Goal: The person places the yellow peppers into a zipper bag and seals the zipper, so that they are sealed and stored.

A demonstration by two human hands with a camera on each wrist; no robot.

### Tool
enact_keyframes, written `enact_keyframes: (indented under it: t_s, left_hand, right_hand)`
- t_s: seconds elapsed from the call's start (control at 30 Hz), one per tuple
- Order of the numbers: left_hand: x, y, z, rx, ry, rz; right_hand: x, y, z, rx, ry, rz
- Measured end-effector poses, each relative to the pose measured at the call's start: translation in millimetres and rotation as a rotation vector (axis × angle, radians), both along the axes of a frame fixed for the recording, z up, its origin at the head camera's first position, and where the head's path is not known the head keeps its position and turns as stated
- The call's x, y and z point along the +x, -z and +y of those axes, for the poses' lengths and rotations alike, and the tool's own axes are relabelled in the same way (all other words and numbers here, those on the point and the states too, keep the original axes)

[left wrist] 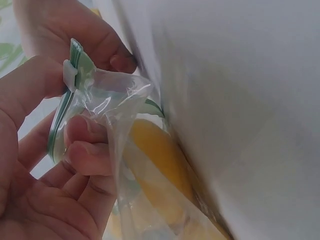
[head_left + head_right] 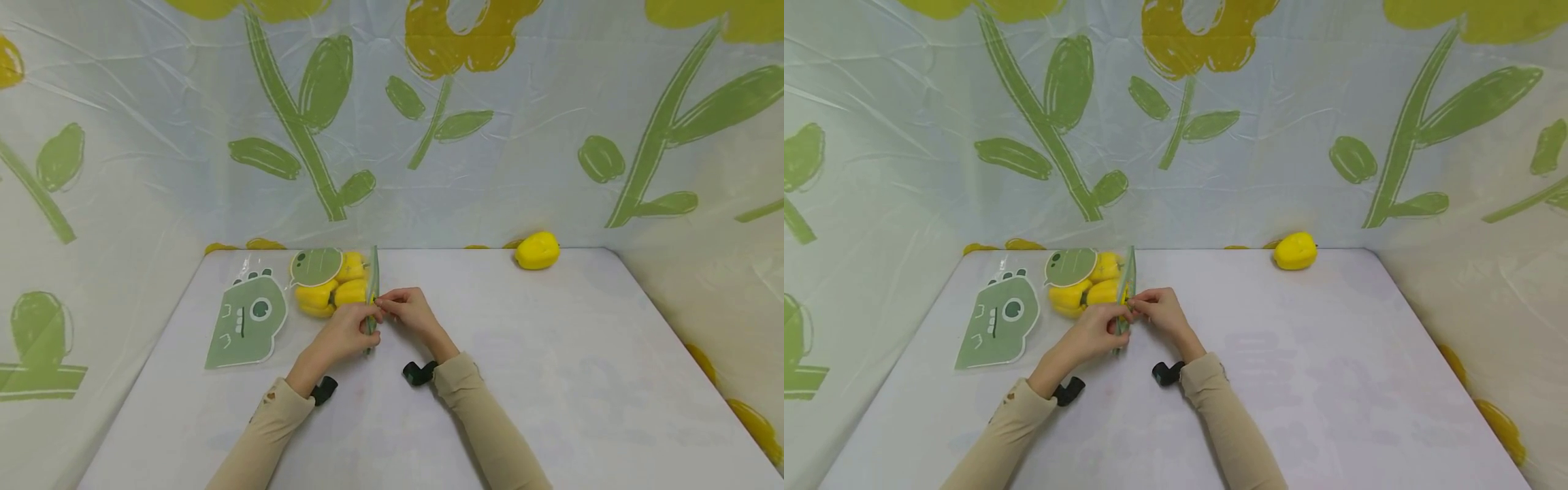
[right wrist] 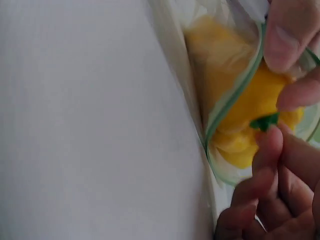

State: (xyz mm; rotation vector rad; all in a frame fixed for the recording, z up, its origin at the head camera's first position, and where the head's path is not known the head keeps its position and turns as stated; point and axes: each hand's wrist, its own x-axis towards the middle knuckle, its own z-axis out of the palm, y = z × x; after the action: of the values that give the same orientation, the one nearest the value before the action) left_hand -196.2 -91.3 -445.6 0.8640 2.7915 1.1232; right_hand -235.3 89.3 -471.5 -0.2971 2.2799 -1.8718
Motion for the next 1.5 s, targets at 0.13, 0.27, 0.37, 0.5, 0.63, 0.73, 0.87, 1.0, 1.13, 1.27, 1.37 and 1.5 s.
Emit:
enact_keyframes:
  t_s: [0.13,0.27,0.37,0.5,0.63,0.73,0.87,1.0,1.13,1.27,1.37,1.5]
  left_hand:
    - [0.8,0.0,0.1,0.008,0.010,0.019]
    - [1.5,0.0,-0.1,0.010,0.013,0.029]
    - [1.5,0.5,-0.1,0.016,0.020,0.037]
    - [1.6,1.0,-0.1,0.021,0.018,0.037]
    - [1.4,1.2,0.1,0.025,0.017,0.025]
    - [1.2,1.2,0.2,0.030,0.013,0.013]
    - [2.0,-0.1,0.6,0.022,-0.002,0.000]
    - [2.8,-0.5,0.8,0.011,-0.006,-0.004]
    - [3.3,-0.1,0.1,0.014,-0.005,-0.009]
    - [3.2,-0.5,0.3,0.012,-0.009,-0.015]
    - [3.1,-0.9,0.3,0.013,-0.012,-0.016]
    - [3.1,-1.2,0.9,0.021,-0.009,-0.013]
  right_hand:
    - [1.0,2.3,-4.0,-0.025,0.052,-0.004]
    - [0.9,4.3,-5.0,-0.027,0.055,-0.015]
    - [1.2,4.1,-4.9,-0.018,0.048,-0.020]
    - [1.8,2.8,-3.7,-0.008,0.021,-0.018]
    - [2.0,-1.4,0.3,0.028,-0.034,-0.011]
    - [1.4,-8.3,6.7,0.075,-0.081,-0.002]
    - [-4.8,-17.3,24.8,0.089,-0.072,0.017]
    - [-18.8,-29.2,57.5,0.028,0.085,0.085]
    - [-26.9,-59.7,97.1,-0.009,0.251,0.190]
    - [-41.9,-70.6,144.4,0.070,0.467,0.332]
    - [-56.9,-59.5,183.3,0.151,0.639,0.402]
    - [-56.5,-54.6,223.6,0.240,0.713,0.348]
